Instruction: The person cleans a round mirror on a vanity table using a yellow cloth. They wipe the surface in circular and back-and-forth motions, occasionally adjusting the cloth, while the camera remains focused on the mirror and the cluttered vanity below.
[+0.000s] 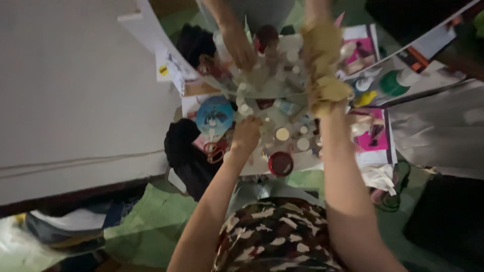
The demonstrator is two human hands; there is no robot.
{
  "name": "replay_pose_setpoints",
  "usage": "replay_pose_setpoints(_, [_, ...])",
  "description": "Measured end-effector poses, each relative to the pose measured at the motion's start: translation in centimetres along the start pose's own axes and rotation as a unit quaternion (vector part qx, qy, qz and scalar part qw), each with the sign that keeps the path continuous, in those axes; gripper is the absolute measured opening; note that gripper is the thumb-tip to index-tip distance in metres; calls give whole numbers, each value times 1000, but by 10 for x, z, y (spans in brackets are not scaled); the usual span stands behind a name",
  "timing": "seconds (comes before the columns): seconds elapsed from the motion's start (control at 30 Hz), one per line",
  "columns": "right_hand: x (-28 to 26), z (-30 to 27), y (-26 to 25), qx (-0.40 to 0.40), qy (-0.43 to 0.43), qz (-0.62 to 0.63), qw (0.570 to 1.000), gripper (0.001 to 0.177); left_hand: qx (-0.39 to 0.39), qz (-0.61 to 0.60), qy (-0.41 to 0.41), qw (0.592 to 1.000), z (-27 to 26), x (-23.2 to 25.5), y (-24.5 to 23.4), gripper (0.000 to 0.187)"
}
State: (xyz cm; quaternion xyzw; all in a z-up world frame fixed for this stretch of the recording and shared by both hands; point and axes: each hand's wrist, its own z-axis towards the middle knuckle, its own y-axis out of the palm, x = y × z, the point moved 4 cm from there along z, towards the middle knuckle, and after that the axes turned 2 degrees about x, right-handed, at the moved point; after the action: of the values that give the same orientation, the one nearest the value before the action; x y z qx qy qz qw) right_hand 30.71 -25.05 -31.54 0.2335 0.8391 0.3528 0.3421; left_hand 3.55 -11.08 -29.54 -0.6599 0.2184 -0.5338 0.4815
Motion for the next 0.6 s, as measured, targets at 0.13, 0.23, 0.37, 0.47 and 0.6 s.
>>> replay_pose_setpoints(0.13, [97,-13,19,-20,91,-13,996,21,-32,11,-8,999,4,-3,18,36])
replay_pose_setpoints(0.23, [131,-23,29,-68,181,-12,981,21,-48,57,31,997,11,-2,27,36])
replay_pose_setpoints(0.37, [71,-8,-5,-66,153,11,986,20,-63,13,-22,998,14,-3,24,32])
replay_pose_setpoints(0.47, [24,-3,-26,-9,62,27,998,20,-49,-10,-27,998,12,2,15,32])
replay_pose_setpoints(0.6, [72,-2,-14,22,32,9,999,20,-40,-42,-29,998,10,7,1,37])
